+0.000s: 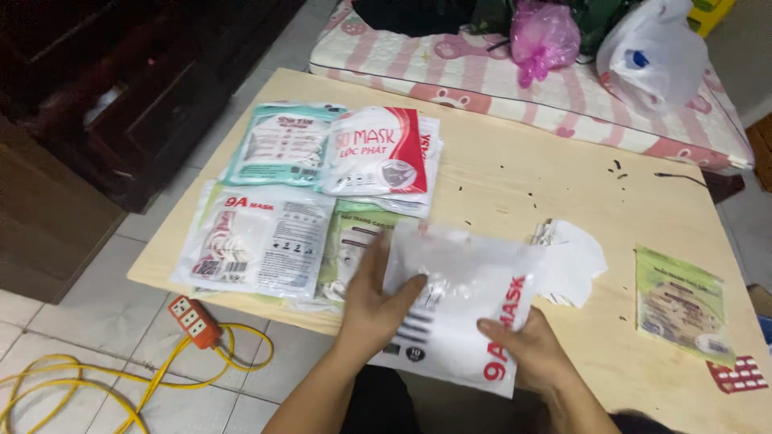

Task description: Packaging individual face masks into plastic bags at a manual workstation

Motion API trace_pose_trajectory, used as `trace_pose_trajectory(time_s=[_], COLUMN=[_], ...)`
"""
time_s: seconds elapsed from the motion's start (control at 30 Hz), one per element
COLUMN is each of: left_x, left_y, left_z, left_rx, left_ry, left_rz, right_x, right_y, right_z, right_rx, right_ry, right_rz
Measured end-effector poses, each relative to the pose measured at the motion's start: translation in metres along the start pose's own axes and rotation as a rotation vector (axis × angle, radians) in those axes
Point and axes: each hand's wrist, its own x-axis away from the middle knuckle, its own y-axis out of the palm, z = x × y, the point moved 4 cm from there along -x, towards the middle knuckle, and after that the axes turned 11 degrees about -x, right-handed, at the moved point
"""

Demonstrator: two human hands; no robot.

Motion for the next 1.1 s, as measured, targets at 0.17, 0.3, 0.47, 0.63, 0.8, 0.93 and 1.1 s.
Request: trace_pose_trajectory(time_s=[0.17,0.3,0.47,0.63,0.8,0.93,1.1], left_x=[0.038,0.069,0.069,0.067,0.064,0.06,0.059], left_y=[-0.076,-0.106,-0.114,-0.104,-0.086,-0.068,-0.025], left_z=[0.017,0.021,0.004,0.005,0.003,-0.002,0.007], left_rx=[-0.072,-0.101,-0.136,-0.17,-0.181,-0.18,-0.24], left_ry=[0.558,0.847,0.823,0.755,0.729,0.765,0.796], left_rz=[0.534,0.798,0.728,0.672,0.613,0.589,0.477], right_x=[-0.019,-0.055,-0.149,-0.176,-0.183,-0.198,-0.146], right_y=[0.1,0.198,0.292,0.332,0.318,0.269,0.133], right_z=[-0.073,-0.111,-0.132,-0.134,-0.131,-0.134,-0.155], right_rx=[0.039,-0.095,-0.106,-0.024,0.678,0.871,0.886], right_ry=[0.01,-0.015,-0.102,-0.015,-0.205,-0.48,-0.847], right_rz=[0.051,0.012,-0.195,-0.176,-0.001,0.097,0.016])
